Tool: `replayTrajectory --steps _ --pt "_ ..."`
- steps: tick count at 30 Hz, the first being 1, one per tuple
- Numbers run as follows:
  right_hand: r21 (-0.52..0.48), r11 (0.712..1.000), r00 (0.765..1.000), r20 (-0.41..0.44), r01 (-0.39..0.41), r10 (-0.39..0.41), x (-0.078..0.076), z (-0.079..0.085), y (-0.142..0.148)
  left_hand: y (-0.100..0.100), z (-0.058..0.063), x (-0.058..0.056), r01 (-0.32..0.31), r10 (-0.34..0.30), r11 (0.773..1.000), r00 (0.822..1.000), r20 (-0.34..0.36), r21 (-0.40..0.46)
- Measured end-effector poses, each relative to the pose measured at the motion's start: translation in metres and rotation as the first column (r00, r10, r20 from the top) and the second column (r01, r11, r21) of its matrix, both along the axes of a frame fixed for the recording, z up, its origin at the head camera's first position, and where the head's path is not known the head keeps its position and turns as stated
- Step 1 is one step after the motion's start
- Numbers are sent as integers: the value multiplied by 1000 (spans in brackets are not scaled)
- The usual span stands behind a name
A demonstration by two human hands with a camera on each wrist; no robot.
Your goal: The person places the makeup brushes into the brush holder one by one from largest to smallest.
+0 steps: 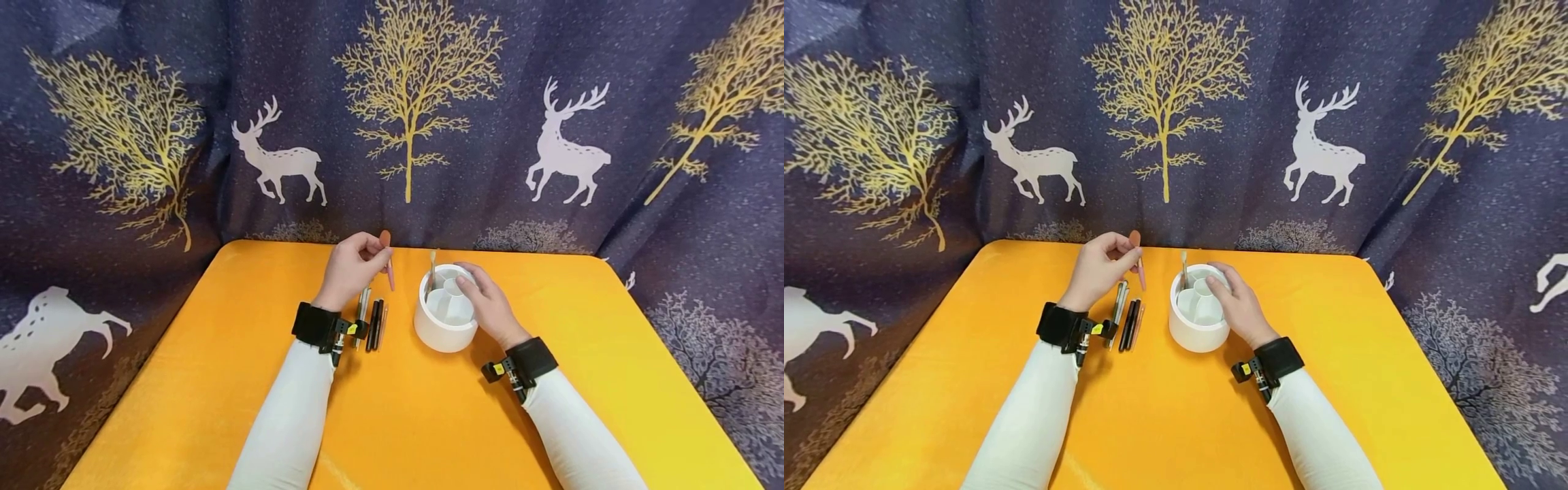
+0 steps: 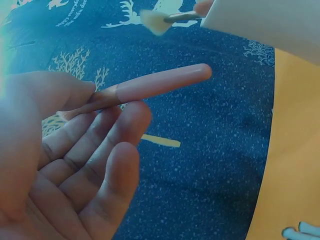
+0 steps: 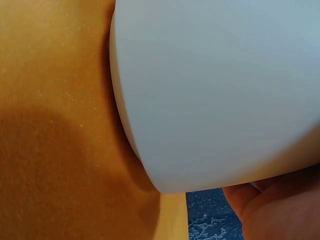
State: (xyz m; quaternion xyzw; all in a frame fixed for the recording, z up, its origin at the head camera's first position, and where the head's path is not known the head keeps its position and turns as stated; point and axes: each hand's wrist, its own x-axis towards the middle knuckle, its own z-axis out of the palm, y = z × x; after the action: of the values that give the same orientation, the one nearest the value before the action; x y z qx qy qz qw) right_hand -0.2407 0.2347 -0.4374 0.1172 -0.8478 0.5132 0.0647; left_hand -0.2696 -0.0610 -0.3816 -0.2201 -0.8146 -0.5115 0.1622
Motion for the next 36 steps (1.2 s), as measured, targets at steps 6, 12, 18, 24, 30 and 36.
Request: replayTrajectory --steps 6,12,18,24,30,36 --pt "1 1000 1000 -12 -2 2 -1 0 1 8 -1 0 19 -18 999 1000 -16 29" --pt "-11 1000 1000 -24 -4 4 -2 -1 0 14 1 1 22 -18 998 996 -83 50" --pt "-11 1000 1000 -25 0 0 -2 -2 1 23 2 5 26 -19 997 995 -97 70" --pt "1 1000 1000 -12 -3 3 -2 -1 1 31 4 10 53 -44 993 996 -77 108" --pt "10 1000 1000 -10 -5 5 -1 0 1 38 3 12 87 -77 985 994 -72 149" --pt "7 1000 1000 -8 -9 9 -1 0 1 42 2 13 72 -62 990 994 -87 123"
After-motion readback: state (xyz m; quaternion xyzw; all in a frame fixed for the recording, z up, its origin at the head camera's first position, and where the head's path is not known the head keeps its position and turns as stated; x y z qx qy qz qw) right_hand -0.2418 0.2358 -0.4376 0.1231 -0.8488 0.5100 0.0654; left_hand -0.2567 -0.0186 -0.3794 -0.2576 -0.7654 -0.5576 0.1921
